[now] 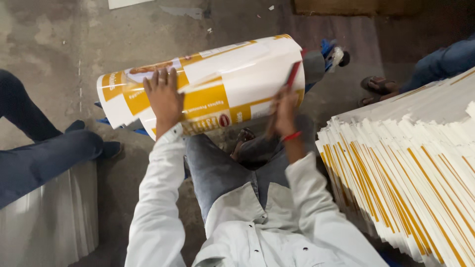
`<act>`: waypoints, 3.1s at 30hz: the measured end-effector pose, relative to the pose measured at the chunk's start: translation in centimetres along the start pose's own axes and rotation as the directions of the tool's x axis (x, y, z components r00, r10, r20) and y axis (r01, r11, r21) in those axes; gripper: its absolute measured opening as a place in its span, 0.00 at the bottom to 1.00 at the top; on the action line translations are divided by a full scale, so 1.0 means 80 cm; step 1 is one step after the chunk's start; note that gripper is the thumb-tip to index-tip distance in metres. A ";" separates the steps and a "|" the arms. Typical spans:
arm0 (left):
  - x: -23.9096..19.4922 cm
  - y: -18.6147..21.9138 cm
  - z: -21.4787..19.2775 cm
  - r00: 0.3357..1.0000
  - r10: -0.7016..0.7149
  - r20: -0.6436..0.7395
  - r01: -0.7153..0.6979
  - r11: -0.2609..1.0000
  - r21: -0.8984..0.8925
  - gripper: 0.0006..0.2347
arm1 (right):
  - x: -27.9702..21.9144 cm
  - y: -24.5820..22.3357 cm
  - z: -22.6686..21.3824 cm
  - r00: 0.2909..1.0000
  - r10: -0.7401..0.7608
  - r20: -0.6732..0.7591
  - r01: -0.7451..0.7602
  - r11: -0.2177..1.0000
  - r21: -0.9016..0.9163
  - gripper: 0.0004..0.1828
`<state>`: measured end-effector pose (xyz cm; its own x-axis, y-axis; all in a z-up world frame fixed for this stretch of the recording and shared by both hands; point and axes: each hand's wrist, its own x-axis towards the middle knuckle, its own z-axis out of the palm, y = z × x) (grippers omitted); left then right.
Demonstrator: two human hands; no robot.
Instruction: The person uses a wooden tool to score and fold sheets of printed cookie packaging by hand, placing the finished flat boxes onto a conveyor belt.
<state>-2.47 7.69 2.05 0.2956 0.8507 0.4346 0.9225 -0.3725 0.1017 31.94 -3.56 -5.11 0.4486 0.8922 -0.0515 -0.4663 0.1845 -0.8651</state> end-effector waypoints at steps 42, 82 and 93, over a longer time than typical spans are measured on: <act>-0.129 0.035 -0.031 0.980 0.047 -0.195 -0.031 0.996 0.084 0.21 | -0.153 -0.030 0.052 0.597 0.629 0.498 -0.552 0.772 -0.314 0.17; 0.055 -0.002 0.015 0.996 -0.072 0.050 0.072 0.997 -0.005 0.20 | 0.058 -0.037 -0.068 0.978 0.183 -0.098 -0.192 0.977 -0.095 0.15; -0.133 0.048 -0.028 0.984 0.099 -0.147 -0.076 0.986 0.152 0.25 | -0.167 0.052 0.088 0.750 0.540 0.382 -0.511 0.839 -0.184 0.16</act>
<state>-2.63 -3.59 -0.20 0.3454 0.7458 0.5696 0.9242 -0.3757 -0.0685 18.66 -11.78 -4.53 -0.2071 0.9261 -0.3155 -0.4807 -0.3771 -0.7916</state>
